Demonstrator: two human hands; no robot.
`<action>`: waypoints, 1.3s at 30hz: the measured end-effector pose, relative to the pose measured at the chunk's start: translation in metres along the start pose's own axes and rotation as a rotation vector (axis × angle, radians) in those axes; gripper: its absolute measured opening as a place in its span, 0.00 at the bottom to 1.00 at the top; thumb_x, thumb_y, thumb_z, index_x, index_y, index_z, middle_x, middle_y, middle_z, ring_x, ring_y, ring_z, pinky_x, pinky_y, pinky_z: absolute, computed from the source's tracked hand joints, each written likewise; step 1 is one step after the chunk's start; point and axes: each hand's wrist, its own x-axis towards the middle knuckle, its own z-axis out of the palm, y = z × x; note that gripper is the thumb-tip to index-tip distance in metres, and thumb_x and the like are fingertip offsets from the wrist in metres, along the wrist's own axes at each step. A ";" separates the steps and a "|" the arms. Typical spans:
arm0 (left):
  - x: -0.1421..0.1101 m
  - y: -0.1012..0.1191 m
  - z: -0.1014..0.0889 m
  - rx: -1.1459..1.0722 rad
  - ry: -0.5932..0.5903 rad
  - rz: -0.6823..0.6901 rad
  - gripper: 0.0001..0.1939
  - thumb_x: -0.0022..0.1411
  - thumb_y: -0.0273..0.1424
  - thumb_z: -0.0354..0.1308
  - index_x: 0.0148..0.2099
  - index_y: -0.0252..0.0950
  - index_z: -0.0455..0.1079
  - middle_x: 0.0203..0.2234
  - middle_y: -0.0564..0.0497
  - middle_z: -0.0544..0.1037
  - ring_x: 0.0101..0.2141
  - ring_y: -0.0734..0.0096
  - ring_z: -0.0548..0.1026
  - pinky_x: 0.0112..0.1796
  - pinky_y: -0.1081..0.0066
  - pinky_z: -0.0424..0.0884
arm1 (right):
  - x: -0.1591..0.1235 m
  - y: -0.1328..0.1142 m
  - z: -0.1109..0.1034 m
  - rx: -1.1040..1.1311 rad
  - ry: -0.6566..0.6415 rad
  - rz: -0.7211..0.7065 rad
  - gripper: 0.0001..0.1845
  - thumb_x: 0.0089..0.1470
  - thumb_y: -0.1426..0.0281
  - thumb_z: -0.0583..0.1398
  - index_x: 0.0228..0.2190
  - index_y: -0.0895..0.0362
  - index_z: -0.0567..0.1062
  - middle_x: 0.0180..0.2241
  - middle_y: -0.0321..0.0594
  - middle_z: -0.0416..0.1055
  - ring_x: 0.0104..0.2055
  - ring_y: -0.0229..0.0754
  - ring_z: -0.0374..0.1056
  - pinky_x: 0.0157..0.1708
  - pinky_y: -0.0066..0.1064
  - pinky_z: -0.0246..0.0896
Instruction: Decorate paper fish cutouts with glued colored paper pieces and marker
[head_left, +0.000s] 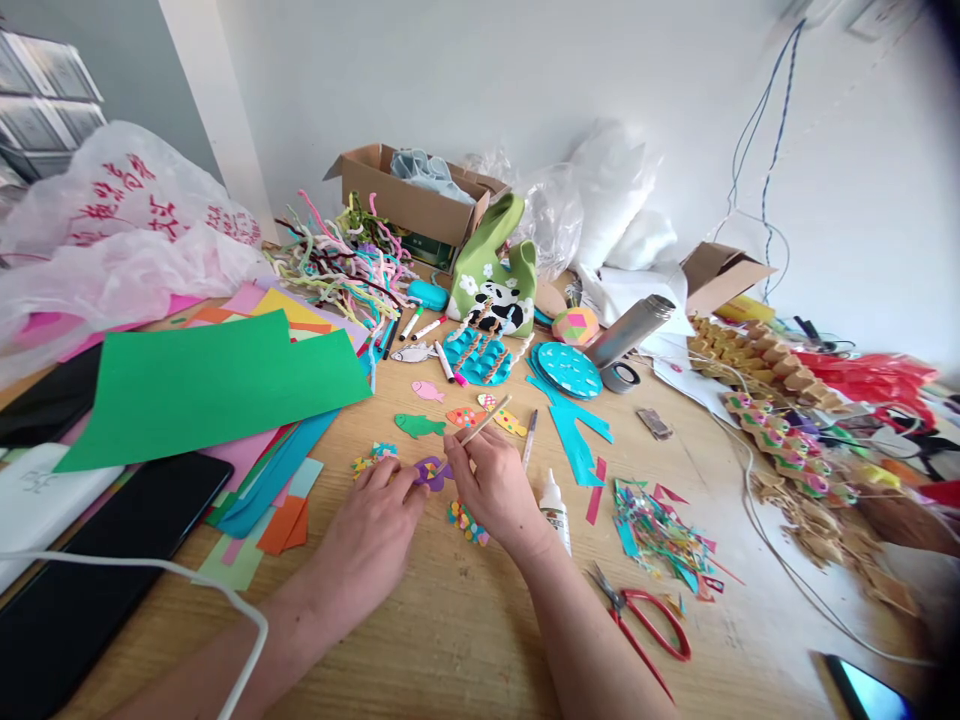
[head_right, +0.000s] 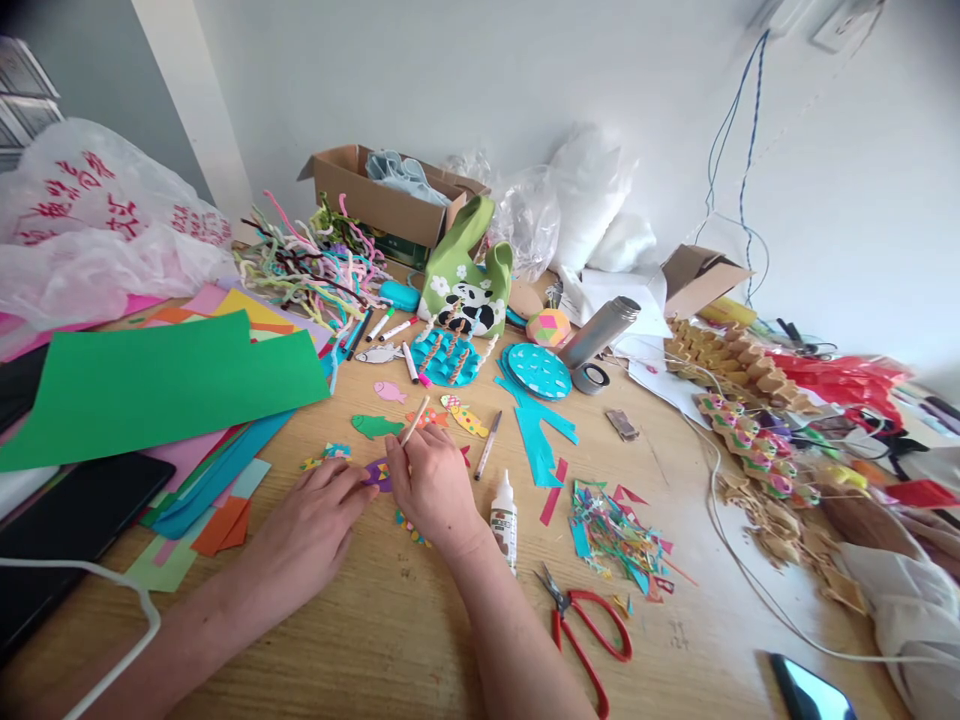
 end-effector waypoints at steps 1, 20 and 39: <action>0.000 0.000 0.000 -0.002 0.004 0.001 0.23 0.60 0.17 0.48 0.55 0.31 0.72 0.52 0.42 0.74 0.54 0.51 0.66 0.57 0.51 0.63 | 0.000 0.000 0.000 0.002 0.001 0.004 0.18 0.66 0.70 0.50 0.22 0.52 0.59 0.22 0.36 0.64 0.27 0.41 0.61 0.30 0.31 0.54; 0.008 -0.002 0.010 0.007 0.073 -0.019 0.22 0.61 0.18 0.49 0.56 0.31 0.71 0.47 0.41 0.75 0.51 0.50 0.68 0.53 0.50 0.67 | 0.001 -0.001 0.000 -0.008 -0.007 -0.007 0.18 0.66 0.71 0.49 0.22 0.52 0.60 0.23 0.37 0.65 0.27 0.41 0.61 0.30 0.31 0.55; 0.016 0.002 0.005 0.003 0.061 -0.014 0.21 0.62 0.19 0.48 0.54 0.30 0.71 0.47 0.42 0.75 0.49 0.52 0.67 0.52 0.51 0.67 | 0.000 0.004 -0.006 0.122 0.009 0.157 0.20 0.67 0.65 0.50 0.22 0.53 0.62 0.22 0.37 0.68 0.27 0.41 0.66 0.29 0.29 0.56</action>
